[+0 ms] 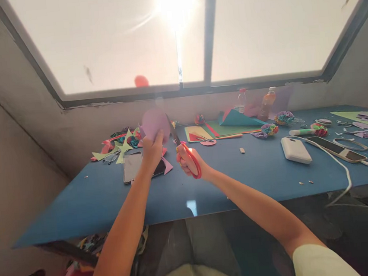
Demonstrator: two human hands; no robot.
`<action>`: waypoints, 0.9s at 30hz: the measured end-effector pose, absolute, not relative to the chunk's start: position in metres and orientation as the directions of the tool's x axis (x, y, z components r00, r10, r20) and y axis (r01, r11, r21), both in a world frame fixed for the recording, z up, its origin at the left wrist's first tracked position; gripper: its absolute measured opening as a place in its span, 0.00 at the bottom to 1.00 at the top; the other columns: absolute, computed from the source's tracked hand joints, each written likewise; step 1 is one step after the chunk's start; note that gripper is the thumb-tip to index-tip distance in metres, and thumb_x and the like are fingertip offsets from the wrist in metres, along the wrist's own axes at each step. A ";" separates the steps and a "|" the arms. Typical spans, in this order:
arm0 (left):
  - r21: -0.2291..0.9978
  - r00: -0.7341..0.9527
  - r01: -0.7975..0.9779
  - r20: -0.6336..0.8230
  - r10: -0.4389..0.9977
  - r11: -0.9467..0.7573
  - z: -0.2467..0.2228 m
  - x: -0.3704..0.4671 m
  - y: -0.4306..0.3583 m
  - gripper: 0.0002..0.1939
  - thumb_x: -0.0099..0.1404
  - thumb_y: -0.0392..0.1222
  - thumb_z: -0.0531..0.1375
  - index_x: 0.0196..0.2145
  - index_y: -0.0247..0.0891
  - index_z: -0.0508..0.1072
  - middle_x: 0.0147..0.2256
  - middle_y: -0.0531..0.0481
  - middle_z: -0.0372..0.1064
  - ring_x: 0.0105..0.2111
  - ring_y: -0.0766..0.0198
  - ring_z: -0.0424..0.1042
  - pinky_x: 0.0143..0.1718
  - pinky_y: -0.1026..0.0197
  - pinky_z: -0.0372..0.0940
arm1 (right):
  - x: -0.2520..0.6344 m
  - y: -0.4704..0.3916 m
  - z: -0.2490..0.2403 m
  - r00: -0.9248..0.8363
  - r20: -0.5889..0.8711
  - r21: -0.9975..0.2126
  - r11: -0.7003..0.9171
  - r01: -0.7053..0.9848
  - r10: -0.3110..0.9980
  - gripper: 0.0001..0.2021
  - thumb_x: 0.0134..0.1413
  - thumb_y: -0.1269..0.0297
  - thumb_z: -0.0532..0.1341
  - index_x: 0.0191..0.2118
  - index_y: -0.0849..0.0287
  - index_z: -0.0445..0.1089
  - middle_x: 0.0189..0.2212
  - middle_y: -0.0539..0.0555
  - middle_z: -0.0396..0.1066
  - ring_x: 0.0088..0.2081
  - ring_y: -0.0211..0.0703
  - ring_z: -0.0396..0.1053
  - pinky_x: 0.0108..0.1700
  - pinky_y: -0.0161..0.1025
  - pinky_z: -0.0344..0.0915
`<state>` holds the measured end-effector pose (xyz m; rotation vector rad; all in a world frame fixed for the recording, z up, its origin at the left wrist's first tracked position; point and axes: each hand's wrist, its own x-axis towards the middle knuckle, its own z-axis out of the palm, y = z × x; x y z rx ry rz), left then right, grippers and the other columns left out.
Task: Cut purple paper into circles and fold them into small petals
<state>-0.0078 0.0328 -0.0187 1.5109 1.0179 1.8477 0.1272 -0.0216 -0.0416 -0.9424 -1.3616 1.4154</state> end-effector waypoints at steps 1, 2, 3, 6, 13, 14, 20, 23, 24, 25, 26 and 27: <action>0.815 -0.228 0.051 0.573 0.787 -0.578 -0.019 -0.008 0.034 0.15 0.54 0.52 0.60 0.24 0.35 0.69 0.20 0.53 0.63 0.23 0.67 0.65 0.27 0.65 0.63 | 0.128 -0.020 -0.042 -0.275 0.080 -0.992 0.051 -0.111 0.958 0.30 0.41 0.30 0.54 0.23 0.58 0.57 0.10 0.39 0.45 0.11 0.26 0.42 0.10 0.26 0.42; 0.811 -0.226 0.050 0.578 0.784 -0.583 -0.020 -0.007 0.034 0.15 0.54 0.52 0.60 0.24 0.35 0.69 0.20 0.54 0.63 0.23 0.67 0.65 0.27 0.65 0.63 | 0.128 -0.019 -0.044 -0.274 0.094 -0.991 0.064 -0.117 0.957 0.30 0.41 0.31 0.54 0.23 0.58 0.57 0.10 0.39 0.45 0.11 0.26 0.42 0.10 0.26 0.42; 0.810 -0.222 0.049 0.579 0.784 -0.584 -0.020 -0.007 0.034 0.15 0.54 0.52 0.60 0.24 0.35 0.69 0.20 0.54 0.62 0.23 0.67 0.65 0.27 0.65 0.63 | 0.128 -0.017 -0.045 -0.273 0.107 -0.990 0.076 -0.122 0.956 0.30 0.42 0.31 0.54 0.22 0.58 0.57 0.10 0.40 0.45 0.10 0.26 0.42 0.10 0.26 0.42; 0.812 -0.210 0.040 0.576 0.790 -0.582 -0.020 -0.006 0.033 0.14 0.55 0.51 0.59 0.24 0.35 0.69 0.19 0.54 0.62 0.23 0.67 0.65 0.27 0.65 0.63 | 0.129 -0.010 -0.051 -0.271 0.127 -0.988 0.097 -0.120 0.954 0.29 0.44 0.33 0.54 0.22 0.59 0.58 0.10 0.40 0.46 0.10 0.26 0.43 0.10 0.27 0.44; 0.826 -0.236 -0.009 0.546 0.804 -0.564 -0.019 -0.006 0.032 0.13 0.55 0.49 0.61 0.24 0.35 0.69 0.20 0.53 0.63 0.22 0.67 0.66 0.24 0.66 0.63 | 0.130 -0.009 -0.052 -0.259 0.141 -0.988 0.120 -0.094 0.956 0.28 0.46 0.34 0.53 0.22 0.58 0.58 0.10 0.41 0.46 0.10 0.27 0.43 0.09 0.28 0.43; 0.823 -0.237 -0.008 0.550 0.801 -0.568 -0.019 -0.006 0.032 0.13 0.55 0.49 0.61 0.24 0.36 0.69 0.20 0.53 0.63 0.22 0.67 0.66 0.23 0.66 0.62 | 0.130 -0.010 -0.051 -0.254 0.134 -0.990 0.116 -0.085 0.958 0.28 0.46 0.34 0.53 0.21 0.58 0.58 0.10 0.41 0.46 0.10 0.27 0.43 0.09 0.28 0.43; 0.816 -0.219 0.002 0.565 0.796 -0.579 -0.019 -0.006 0.032 0.13 0.56 0.49 0.59 0.24 0.36 0.69 0.18 0.54 0.61 0.21 0.67 0.65 0.23 0.66 0.62 | 0.129 -0.014 -0.045 -0.232 0.082 -0.996 0.070 -0.061 0.969 0.28 0.45 0.34 0.54 0.20 0.58 0.57 0.08 0.40 0.43 0.09 0.27 0.41 0.09 0.28 0.40; 0.819 -0.239 0.020 0.561 0.792 -0.574 -0.016 -0.006 0.028 0.13 0.55 0.48 0.60 0.21 0.36 0.68 0.17 0.54 0.60 0.20 0.69 0.63 0.22 0.66 0.61 | 0.129 -0.014 -0.045 -0.239 0.111 -0.992 0.094 -0.079 0.965 0.28 0.45 0.34 0.55 0.20 0.58 0.57 0.08 0.40 0.43 0.09 0.26 0.41 0.10 0.28 0.40; 0.822 -0.258 0.018 0.554 0.791 -0.570 -0.015 -0.006 0.027 0.14 0.54 0.48 0.60 0.20 0.36 0.67 0.17 0.55 0.59 0.19 0.70 0.62 0.22 0.66 0.60 | 0.129 -0.014 -0.045 -0.243 0.116 -0.992 0.099 -0.080 0.963 0.28 0.44 0.34 0.55 0.20 0.58 0.57 0.08 0.40 0.43 0.09 0.26 0.41 0.10 0.28 0.41; 0.826 -0.282 0.008 0.543 0.791 -0.564 -0.014 -0.006 0.027 0.14 0.54 0.47 0.60 0.19 0.36 0.66 0.16 0.55 0.58 0.19 0.70 0.61 0.22 0.67 0.60 | 0.129 -0.014 -0.045 -0.248 0.115 -0.992 0.098 -0.078 0.962 0.28 0.44 0.34 0.55 0.20 0.58 0.56 0.08 0.40 0.44 0.09 0.26 0.42 0.10 0.28 0.41; 0.829 -0.305 -0.007 0.530 0.791 -0.559 -0.013 -0.007 0.026 0.14 0.54 0.47 0.60 0.18 0.36 0.65 0.16 0.55 0.57 0.19 0.71 0.60 0.21 0.67 0.59 | 0.129 -0.014 -0.045 -0.253 0.109 -0.993 0.093 -0.073 0.961 0.28 0.45 0.34 0.55 0.20 0.58 0.56 0.08 0.40 0.44 0.09 0.26 0.42 0.10 0.28 0.41; 0.832 -0.324 -0.021 0.519 0.791 -0.554 -0.012 -0.007 0.026 0.14 0.54 0.47 0.60 0.17 0.36 0.65 0.15 0.56 0.56 0.18 0.71 0.59 0.21 0.67 0.59 | 0.130 -0.014 -0.045 -0.255 0.100 -0.994 0.087 -0.065 0.962 0.28 0.45 0.34 0.54 0.19 0.58 0.56 0.08 0.40 0.45 0.09 0.26 0.42 0.09 0.28 0.40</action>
